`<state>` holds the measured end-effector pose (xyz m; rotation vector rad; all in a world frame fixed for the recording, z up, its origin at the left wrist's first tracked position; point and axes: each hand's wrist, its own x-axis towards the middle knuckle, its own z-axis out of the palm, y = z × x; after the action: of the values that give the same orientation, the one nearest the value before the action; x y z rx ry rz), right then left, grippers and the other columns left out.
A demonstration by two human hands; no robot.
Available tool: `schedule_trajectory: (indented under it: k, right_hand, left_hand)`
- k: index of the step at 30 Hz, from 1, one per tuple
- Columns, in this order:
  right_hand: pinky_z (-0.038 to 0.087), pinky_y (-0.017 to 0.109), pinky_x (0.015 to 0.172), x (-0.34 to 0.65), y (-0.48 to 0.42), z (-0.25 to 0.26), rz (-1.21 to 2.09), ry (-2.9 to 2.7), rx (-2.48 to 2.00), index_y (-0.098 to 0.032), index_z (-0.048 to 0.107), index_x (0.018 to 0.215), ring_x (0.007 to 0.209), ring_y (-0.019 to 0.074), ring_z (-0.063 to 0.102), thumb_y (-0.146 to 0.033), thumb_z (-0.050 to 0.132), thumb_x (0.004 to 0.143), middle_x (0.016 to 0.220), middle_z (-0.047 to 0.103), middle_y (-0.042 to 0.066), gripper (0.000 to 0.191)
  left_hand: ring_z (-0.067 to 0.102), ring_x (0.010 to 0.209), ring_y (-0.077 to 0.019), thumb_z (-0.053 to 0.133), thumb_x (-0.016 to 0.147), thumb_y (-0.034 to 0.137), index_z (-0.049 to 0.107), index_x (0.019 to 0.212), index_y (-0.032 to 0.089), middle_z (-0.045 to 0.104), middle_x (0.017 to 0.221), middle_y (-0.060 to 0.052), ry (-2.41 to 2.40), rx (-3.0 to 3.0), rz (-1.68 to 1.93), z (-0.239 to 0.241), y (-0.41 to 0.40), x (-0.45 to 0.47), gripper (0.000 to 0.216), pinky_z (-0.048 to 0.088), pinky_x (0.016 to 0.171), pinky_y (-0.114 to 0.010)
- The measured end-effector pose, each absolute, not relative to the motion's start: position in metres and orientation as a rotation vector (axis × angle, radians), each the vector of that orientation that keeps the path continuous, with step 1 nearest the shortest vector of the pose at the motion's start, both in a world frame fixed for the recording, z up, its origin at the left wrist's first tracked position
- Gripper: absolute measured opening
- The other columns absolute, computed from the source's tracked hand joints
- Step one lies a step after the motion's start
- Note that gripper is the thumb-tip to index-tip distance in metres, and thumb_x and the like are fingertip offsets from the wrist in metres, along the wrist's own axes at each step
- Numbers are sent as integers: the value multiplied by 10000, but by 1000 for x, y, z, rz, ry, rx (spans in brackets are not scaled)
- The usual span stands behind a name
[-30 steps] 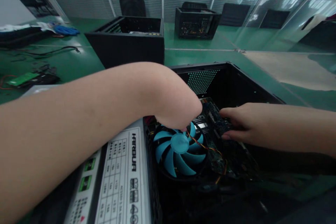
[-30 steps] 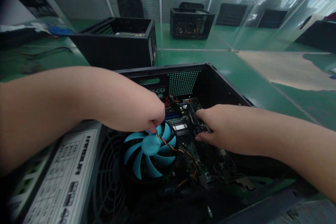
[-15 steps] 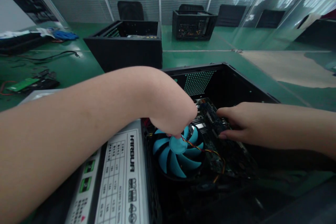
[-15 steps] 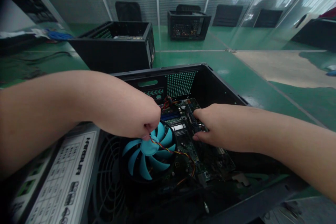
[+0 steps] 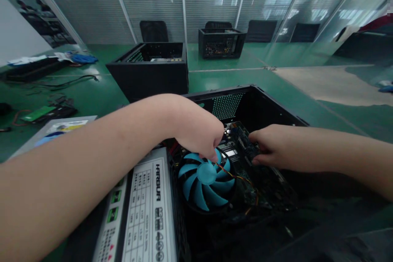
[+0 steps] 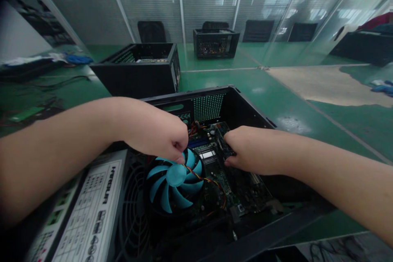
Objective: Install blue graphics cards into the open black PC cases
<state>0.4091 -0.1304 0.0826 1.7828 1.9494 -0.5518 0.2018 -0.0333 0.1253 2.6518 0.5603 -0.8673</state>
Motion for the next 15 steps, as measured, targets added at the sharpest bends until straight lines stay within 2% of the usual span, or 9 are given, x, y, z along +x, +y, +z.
schedule_trajectory:
  k: [3,7,11,15]
  right_hand:
    - [490,314,605,402,-133,87,-602,1892,1854,-180,725,1056,707,234,773,-302,684,1064,864,799,86,129]
    - [487,301,585,396,-135,93,-689,1897,1941,-180,708,1021,658,222,773,-180,652,1044,819,788,68,61]
    - [535,285,596,400,-133,95,-820,2008,2080,-185,689,1043,662,205,775,-176,626,1043,847,784,53,64]
    - [621,326,663,412,-129,97,-1140,2211,2186,-178,667,1117,712,227,767,-272,576,1065,841,748,51,140]
  left_hand:
    - [505,575,-173,722,1070,460,845,789,215,712,675,-22,569,2675,-836,127,-29,203,393,374,676,-365]
    - [585,657,-179,715,1072,476,882,924,198,782,803,-44,629,2738,-695,130,-20,202,356,394,691,-347]
    - [584,690,-162,739,1057,473,826,867,175,779,813,-49,770,2780,-391,129,-7,202,364,386,711,-332]
    - [519,668,-150,759,1026,425,716,710,176,629,655,-7,972,2681,138,126,7,200,405,368,737,-337]
